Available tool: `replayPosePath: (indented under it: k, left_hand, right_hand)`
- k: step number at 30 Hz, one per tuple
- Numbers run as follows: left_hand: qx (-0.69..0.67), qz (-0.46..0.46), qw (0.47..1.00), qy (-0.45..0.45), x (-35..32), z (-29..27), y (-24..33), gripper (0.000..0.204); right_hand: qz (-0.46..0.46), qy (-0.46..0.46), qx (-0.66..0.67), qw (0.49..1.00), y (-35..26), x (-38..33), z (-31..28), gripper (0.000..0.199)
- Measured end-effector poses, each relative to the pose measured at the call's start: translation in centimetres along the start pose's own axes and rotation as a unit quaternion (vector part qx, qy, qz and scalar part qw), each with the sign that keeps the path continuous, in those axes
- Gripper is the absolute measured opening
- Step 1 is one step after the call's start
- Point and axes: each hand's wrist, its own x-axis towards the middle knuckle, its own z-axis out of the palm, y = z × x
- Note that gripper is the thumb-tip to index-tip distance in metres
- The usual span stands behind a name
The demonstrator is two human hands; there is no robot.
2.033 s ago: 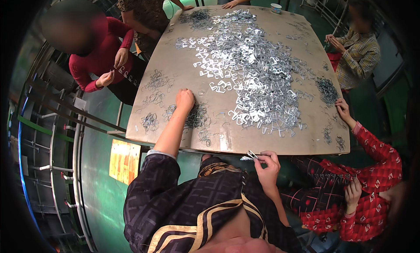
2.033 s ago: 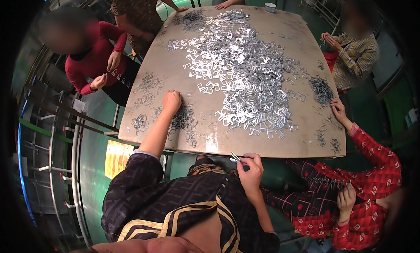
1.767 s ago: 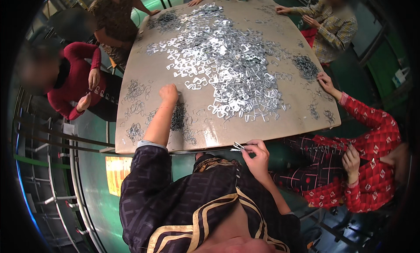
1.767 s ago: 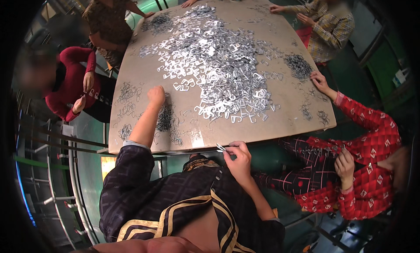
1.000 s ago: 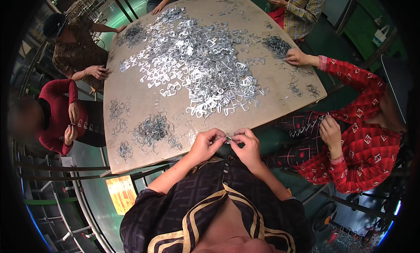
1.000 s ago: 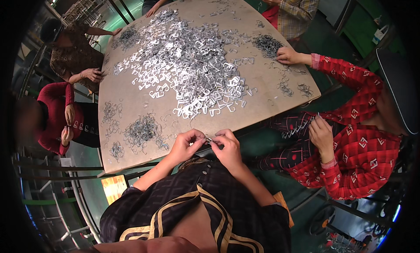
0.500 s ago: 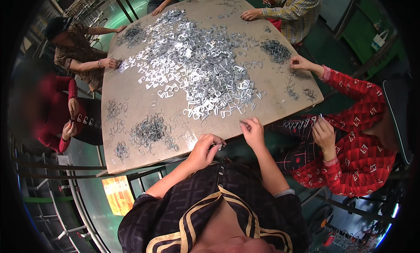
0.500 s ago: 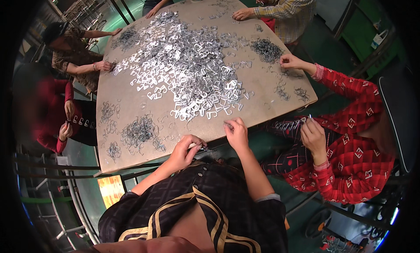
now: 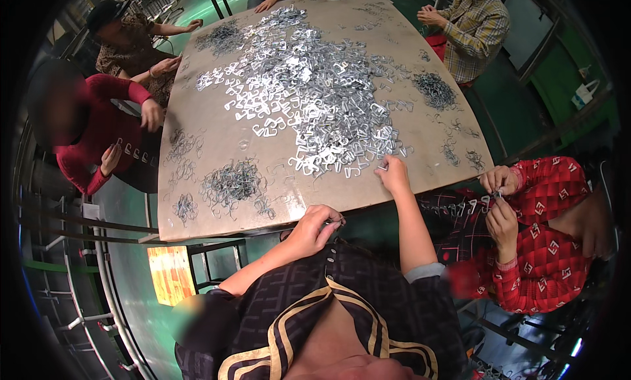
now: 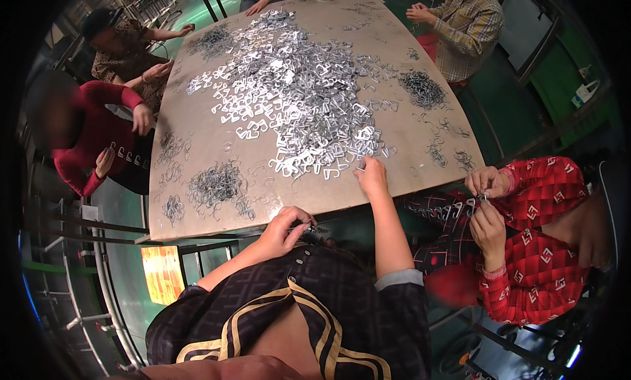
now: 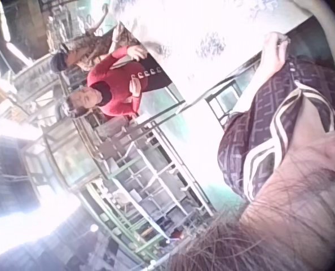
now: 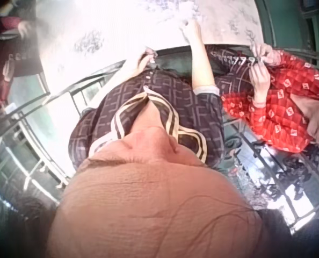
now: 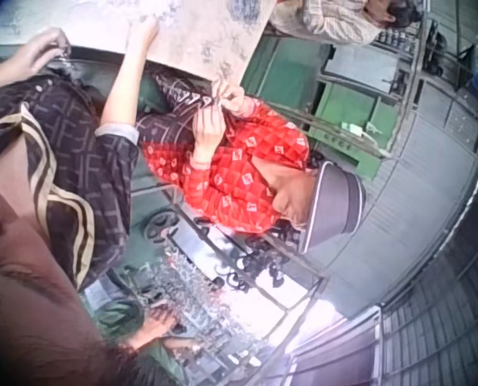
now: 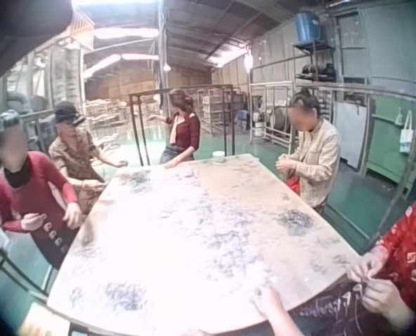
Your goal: The person picks small metal hooks and wire pieces from a table and links them together by hand. The person repeatedly places the linked hooks onto a vertical metal rack. Other people at the table perform the same task.
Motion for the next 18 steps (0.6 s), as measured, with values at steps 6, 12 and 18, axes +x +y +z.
replayPosePath:
  k: [6,12,18]
  left_hand:
    - [-0.02,-0.02,0.999,0.034,0.1,0.5,-0.3,0.009]
    - [-0.003,-0.023,0.996,0.091,0.9,1.1,0.2,0.01]
    - [0.026,-0.021,0.989,0.143,0.8,0.9,0.3,0.012]
  right_hand:
    - [0.114,-0.078,0.504,0.853,-4.7,-5.7,-1.1,0.014]
    - [0.075,-0.05,0.566,0.819,-8.7,-10.4,-1.1,0.01]
    - [-0.006,-0.029,0.5,0.865,-9.8,-11.8,-0.6,0.008]
